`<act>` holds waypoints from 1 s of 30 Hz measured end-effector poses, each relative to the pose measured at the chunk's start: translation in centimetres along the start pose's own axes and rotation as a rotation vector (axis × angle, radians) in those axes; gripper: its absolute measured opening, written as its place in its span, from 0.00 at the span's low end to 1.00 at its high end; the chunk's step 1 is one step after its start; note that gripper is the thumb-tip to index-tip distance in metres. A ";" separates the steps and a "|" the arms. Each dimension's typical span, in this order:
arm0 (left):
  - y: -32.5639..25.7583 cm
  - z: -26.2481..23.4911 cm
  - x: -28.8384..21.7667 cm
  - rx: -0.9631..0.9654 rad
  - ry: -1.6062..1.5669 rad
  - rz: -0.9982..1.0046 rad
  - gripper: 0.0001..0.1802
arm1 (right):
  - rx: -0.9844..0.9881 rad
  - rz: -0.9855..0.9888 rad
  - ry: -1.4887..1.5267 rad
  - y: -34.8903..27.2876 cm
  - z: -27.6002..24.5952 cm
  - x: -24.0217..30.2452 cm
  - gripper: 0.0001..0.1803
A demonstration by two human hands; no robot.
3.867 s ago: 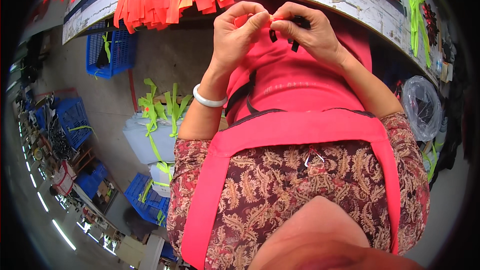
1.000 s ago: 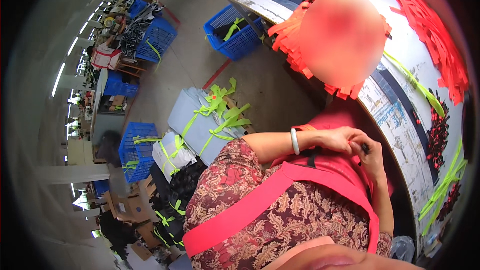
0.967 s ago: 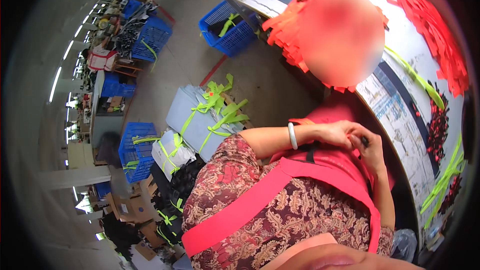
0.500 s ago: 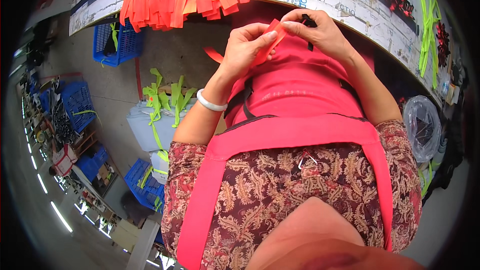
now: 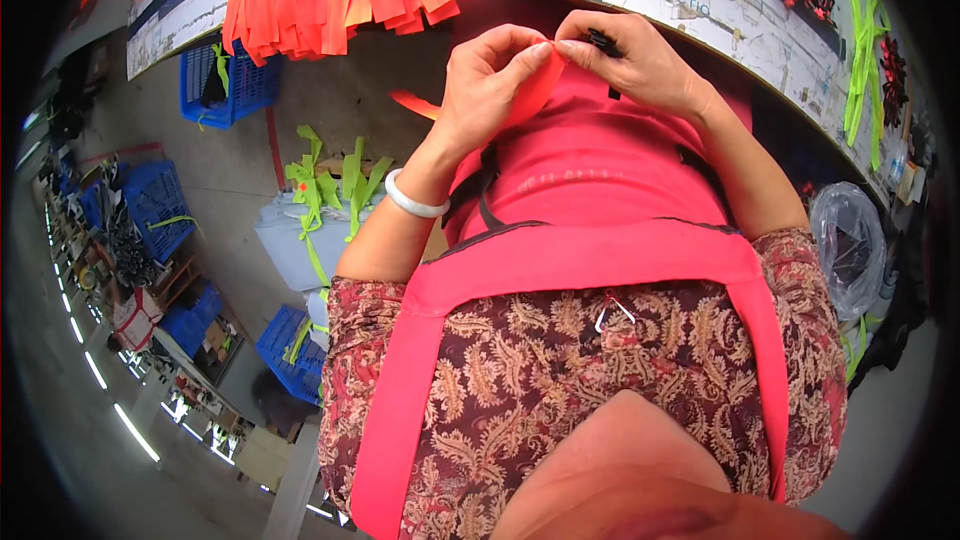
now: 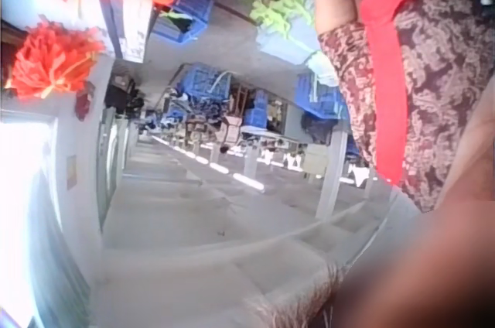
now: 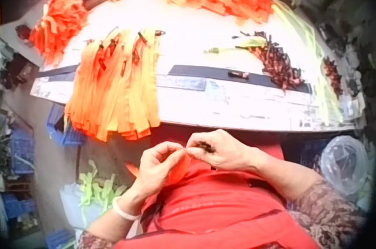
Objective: Attaching black plastic clips to red fabric strips at a workbench in a factory.
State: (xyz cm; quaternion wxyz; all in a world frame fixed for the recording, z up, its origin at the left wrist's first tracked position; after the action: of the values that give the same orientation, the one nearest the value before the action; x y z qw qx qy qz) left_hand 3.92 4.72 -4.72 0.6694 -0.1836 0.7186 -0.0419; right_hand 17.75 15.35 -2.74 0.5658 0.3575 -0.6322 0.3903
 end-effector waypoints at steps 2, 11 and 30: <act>0.4 0.0 -0.1 0.026 0.043 0.027 0.08 | 0.059 0.050 -0.018 -0.2 0.1 0.0 0.13; 0.8 1.2 -1.5 -0.194 0.612 0.571 0.07 | -0.098 0.321 0.428 -1.3 1.0 -2.0 0.09; 1.7 -0.8 -0.1 -0.039 -0.026 0.061 0.10 | -0.280 0.327 0.689 -1.7 -0.2 -2.8 0.14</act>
State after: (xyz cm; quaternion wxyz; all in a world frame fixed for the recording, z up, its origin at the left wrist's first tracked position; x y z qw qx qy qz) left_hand 2.79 6.23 -5.06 0.6760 -0.1753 0.7158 -0.0052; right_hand 19.62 14.85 -5.35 0.7181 0.0200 -0.5013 0.4824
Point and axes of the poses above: each hand's wrist, its own y-axis towards the middle knuckle, its own z-axis out of the palm, x = y × z, the point moved 4 cm from there along y, towards the middle knuckle, and after that the axes turned 15 degrees about y, right-handed, at the moved point
